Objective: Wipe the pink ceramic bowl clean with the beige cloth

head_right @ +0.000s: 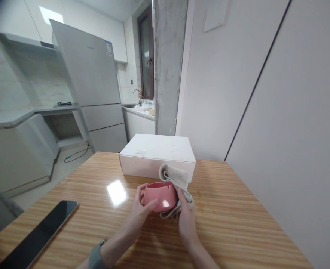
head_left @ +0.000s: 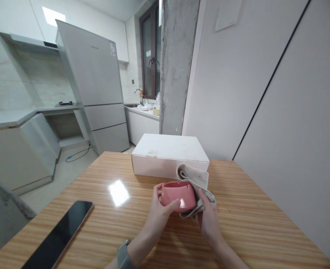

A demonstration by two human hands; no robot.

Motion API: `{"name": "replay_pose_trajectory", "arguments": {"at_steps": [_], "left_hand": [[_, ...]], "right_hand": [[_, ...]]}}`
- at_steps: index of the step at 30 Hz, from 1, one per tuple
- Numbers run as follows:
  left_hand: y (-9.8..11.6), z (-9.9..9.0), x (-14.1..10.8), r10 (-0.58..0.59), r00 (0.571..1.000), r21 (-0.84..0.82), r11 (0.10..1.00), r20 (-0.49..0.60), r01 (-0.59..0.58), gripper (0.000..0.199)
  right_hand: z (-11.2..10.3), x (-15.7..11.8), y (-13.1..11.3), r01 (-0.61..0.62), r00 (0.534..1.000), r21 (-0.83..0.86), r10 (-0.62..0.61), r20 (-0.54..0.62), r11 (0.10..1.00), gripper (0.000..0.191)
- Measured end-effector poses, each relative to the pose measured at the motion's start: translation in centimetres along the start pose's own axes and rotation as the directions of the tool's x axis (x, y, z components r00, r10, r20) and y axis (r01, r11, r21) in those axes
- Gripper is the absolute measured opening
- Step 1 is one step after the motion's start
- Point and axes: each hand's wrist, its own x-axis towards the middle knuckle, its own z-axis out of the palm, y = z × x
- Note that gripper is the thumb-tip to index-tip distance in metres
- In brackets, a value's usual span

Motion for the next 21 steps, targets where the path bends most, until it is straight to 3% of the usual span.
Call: {"name": "replay_pose_trajectory", "arguments": {"at_steps": [3, 8, 10, 13, 16, 19, 21], "left_hand": [[0.0, 0.0, 0.0, -0.009, 1.0, 0.024, 1.0, -0.026, 0.01, 0.084], [0.5, 0.3, -0.1, -0.153, 0.988, -0.162, 0.974, 0.039, 0.157, 0.064], [0.7, 0.3, -0.1, -0.095, 0.992, -0.155, 0.982, 0.081, 0.106, 0.057], [0.9, 0.3, 0.0, -0.009, 0.997, -0.112, 0.994, 0.082, 0.018, 0.062], [1.0, 0.1, 0.1, -0.016, 0.979, -0.156, 0.987, 0.201, 0.049, 0.056], [1.0, 0.1, -0.1, -0.006, 0.935, -0.226, 0.97, 0.354, 0.092, 0.05], [0.9, 0.0, -0.2, -0.021, 0.928, -0.264, 0.956, 0.371, 0.127, 0.054]], "right_hand": [[0.0, -0.9, 0.1, 0.025, 1.0, -0.088, -0.025, 0.0, 0.996, 0.032], [0.3, -0.5, -0.9, 0.123, 0.988, -0.093, -0.114, 0.101, 0.988, 0.036], [0.2, 0.1, -1.1, 0.122, 0.99, -0.069, -0.117, 0.081, 0.99, 0.04], [-0.2, 0.8, -0.9, 0.061, 0.995, -0.016, -0.06, 0.083, 0.998, 0.042], [-0.4, 1.0, -0.4, 0.052, 0.991, 0.045, -0.057, 0.123, 0.998, 0.041], [-0.4, 0.9, -0.3, 0.062, 0.986, 0.062, -0.071, 0.153, 0.996, 0.041], [-0.3, 0.8, -0.3, 0.056, 0.986, 0.052, -0.063, 0.156, 0.997, 0.041]]}}
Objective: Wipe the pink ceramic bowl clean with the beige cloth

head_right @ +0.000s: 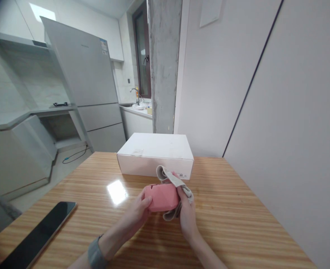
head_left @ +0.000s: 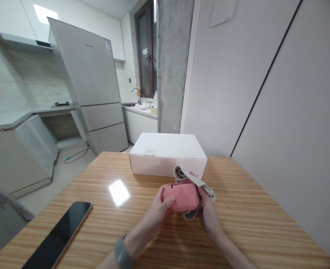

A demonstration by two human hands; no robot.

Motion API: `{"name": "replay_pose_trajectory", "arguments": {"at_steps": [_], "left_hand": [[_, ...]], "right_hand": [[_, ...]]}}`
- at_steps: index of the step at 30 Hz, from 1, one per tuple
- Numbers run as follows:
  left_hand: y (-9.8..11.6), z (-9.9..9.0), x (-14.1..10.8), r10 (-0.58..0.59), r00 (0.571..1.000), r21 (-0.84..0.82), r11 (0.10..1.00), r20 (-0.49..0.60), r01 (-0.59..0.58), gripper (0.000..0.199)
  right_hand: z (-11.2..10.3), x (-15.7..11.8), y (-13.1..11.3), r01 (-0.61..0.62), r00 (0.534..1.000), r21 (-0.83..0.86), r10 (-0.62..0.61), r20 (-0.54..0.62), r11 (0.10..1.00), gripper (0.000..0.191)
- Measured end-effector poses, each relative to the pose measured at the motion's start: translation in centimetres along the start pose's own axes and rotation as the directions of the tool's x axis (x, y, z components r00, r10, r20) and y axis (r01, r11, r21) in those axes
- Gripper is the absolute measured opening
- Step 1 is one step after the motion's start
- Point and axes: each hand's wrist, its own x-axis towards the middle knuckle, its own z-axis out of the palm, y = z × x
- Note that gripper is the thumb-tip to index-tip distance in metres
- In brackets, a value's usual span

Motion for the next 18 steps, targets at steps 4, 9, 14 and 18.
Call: {"name": "replay_pose_trajectory", "arguments": {"at_steps": [4, 9, 14, 18], "left_hand": [[-0.4, -0.2, 0.1, -0.002, 0.995, 0.012, 1.0, -0.102, 0.003, 0.054], [-0.3, -0.3, 0.4, 0.108, 0.966, 0.153, 0.986, -0.234, -0.073, 0.061], [-0.1, 0.1, 0.2, 0.221, 0.921, 0.332, 0.937, -0.322, -0.109, 0.066], [0.2, 0.4, 0.1, 0.126, 0.955, 0.219, 0.973, -0.267, -0.067, 0.054]], "right_hand": [[0.4, -0.3, -0.5, -0.003, 1.0, -0.012, 0.003, 0.024, 1.0, 0.043], [0.2, -1.2, -0.5, 0.098, 0.985, -0.166, -0.072, 0.16, 0.981, 0.041], [-0.1, -1.7, 0.3, 0.4, 0.9, -0.364, -0.285, 0.33, 0.841, 0.041], [0.1, -1.1, 0.1, 0.252, 0.966, -0.301, -0.221, 0.133, 0.92, 0.041]]}}
